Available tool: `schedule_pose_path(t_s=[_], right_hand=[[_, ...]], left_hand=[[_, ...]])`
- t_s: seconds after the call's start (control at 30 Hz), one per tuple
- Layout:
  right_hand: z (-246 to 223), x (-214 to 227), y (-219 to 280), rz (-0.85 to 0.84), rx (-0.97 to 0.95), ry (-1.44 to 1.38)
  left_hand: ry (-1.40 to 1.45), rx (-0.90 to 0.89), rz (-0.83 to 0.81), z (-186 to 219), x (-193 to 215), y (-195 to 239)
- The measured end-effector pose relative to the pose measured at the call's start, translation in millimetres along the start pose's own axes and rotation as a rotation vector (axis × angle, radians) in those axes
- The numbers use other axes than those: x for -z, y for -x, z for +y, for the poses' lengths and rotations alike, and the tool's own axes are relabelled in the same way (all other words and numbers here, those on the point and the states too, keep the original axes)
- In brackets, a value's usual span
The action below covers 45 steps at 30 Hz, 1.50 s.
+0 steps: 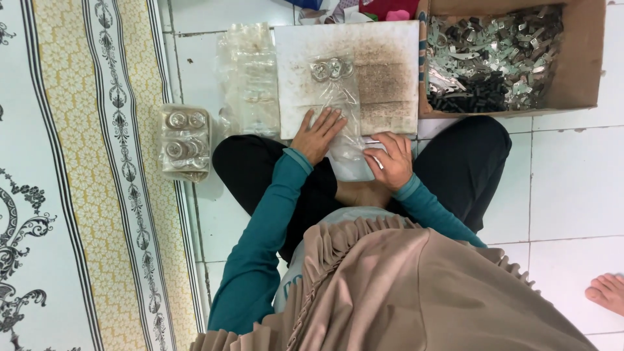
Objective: Packaging small metal decorative pieces into individual plastic bags.
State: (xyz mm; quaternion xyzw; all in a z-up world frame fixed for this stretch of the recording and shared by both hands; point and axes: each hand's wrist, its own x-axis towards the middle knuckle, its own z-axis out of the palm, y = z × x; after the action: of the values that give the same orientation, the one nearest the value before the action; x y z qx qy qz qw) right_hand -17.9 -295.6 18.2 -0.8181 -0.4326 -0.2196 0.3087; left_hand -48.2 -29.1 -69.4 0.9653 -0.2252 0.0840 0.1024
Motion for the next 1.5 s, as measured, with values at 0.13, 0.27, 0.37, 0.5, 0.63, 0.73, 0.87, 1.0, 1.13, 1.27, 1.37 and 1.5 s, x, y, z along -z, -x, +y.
schedule_pose_path(t_s=[0.13, 0.27, 0.37, 0.5, 0.63, 0.73, 0.87, 1.0, 1.13, 1.27, 1.37, 1.5], right_hand=[[-10, 15, 10, 0.042, 0.021, -0.064], [-6, 18, 16, -0.001, -0.029, -0.098], [-12, 18, 0, -0.027, -0.044, -0.117], [-25, 6, -17, -0.103, -0.026, -0.025], [-19, -22, -9, -0.094, -0.066, 0.048], [-13, -29, 4, -0.079, -0.067, 0.085], [-11, -18, 23, -0.126, -0.071, 0.038], [-11, 4, 27, -0.161, 0.005, -0.075], [12, 17, 8, -0.172, 0.004, 0.078], [24, 12, -23, -0.355, -0.009, 0.101], [26, -2, -26, -0.440, 0.048, 0.053], [38, -5, -17, -0.261, 0.150, 0.081]], left_hand=[[0.032, -0.011, 0.018, 0, 10, 1], [0.059, -0.003, 0.029, 1, 17, 1], [0.055, -0.002, 0.039, 3, 23, -1], [0.081, 0.027, 0.061, 6, 19, -1], [0.046, 0.026, 0.049, 6, 17, 0], [0.060, 0.026, 0.048, 5, 11, 1], [0.093, 0.025, 0.006, 4, 10, 3], [0.104, 0.018, -0.016, 3, 13, 1], [0.068, -0.013, -0.017, 7, 26, 2], [0.077, -0.026, 0.028, 12, 34, 4], [0.088, -0.039, 0.090, 12, 33, 13], [0.068, -0.050, 0.133, 6, 25, 22]])
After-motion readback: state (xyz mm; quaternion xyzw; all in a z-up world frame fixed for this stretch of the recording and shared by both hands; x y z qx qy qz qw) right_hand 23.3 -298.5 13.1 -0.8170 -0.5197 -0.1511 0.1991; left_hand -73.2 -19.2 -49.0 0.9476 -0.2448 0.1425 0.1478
